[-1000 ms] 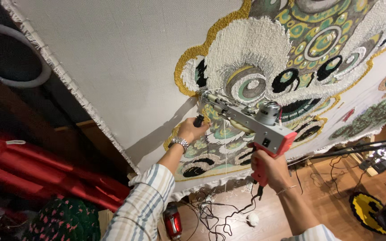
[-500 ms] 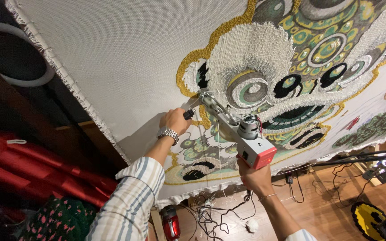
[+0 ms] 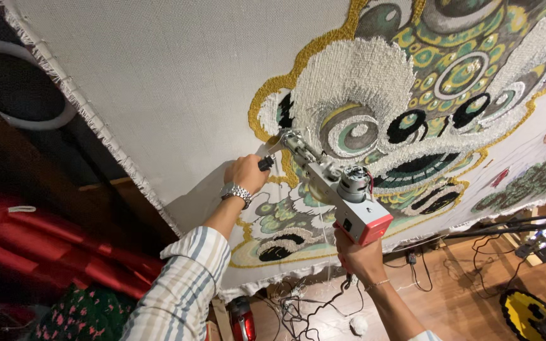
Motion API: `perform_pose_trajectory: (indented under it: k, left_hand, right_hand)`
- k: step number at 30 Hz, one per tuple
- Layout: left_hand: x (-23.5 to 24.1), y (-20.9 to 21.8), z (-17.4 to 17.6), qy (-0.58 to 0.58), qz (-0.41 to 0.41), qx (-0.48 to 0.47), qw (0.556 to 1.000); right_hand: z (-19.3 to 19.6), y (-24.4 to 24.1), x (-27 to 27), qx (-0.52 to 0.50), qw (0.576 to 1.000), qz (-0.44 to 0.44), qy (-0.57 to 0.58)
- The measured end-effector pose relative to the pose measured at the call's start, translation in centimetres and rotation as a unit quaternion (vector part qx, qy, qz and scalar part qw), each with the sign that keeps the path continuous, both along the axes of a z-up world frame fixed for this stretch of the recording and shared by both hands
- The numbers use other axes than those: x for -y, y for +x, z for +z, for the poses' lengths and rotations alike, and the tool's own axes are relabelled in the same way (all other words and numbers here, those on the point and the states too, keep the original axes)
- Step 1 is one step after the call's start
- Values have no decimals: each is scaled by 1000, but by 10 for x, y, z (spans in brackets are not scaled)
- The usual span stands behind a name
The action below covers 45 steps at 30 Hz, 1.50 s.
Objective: The person uses a handheld tufting gun to apply white yarn onto a large canvas stretched on a frame. They guide the tool along the contours of a pre-drawn design, creating a textured, raised pattern. The person holds the gun with their right hand and guides the yarn with their left hand.
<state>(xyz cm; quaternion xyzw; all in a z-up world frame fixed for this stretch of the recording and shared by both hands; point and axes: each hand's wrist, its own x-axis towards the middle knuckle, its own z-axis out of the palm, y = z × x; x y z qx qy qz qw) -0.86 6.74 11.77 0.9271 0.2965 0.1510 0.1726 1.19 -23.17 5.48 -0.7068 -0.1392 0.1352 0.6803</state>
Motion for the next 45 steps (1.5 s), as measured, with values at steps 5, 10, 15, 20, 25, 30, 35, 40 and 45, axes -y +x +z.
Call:
perform_pose_trajectory:
  k: [5,10,15,20,25,30,35,40,45]
  left_hand:
    - [1,-2,6,-16,0,-13,1000]
    - [7,-4,5,-9,-3,-5,1000]
    - [9,-11,9,-28,2,-12,1000]
    - [11,-15,-4,-34,0,34,999]
    - [14,1,-45,-189,-58,42,979]
    - [44,38,-100,-453,-164,105,870]
    - [63,53,-137,-458,-275,167,828]
    - [74,72,-147,-465,-299,176,815]
    - [86,73,-141,-458,-262,250,812]
  right_hand:
    - [1,0,0,7,1000,-1,1]
    - [3,-5,4,-9,1000,1,-2]
    - [2,-8,4,12,1000,0,-12]
    - [3,-13,10,16,1000,8,22]
    - [6,-10,30,-32,998,28,56]
    - [14,-3,59,-73,986,58,136]
    - [19,-7,87,-96,981,92,140]
    - [17,-7,109,-111,977,87,157]
    - [15,-7,112,-97,976,99,169]
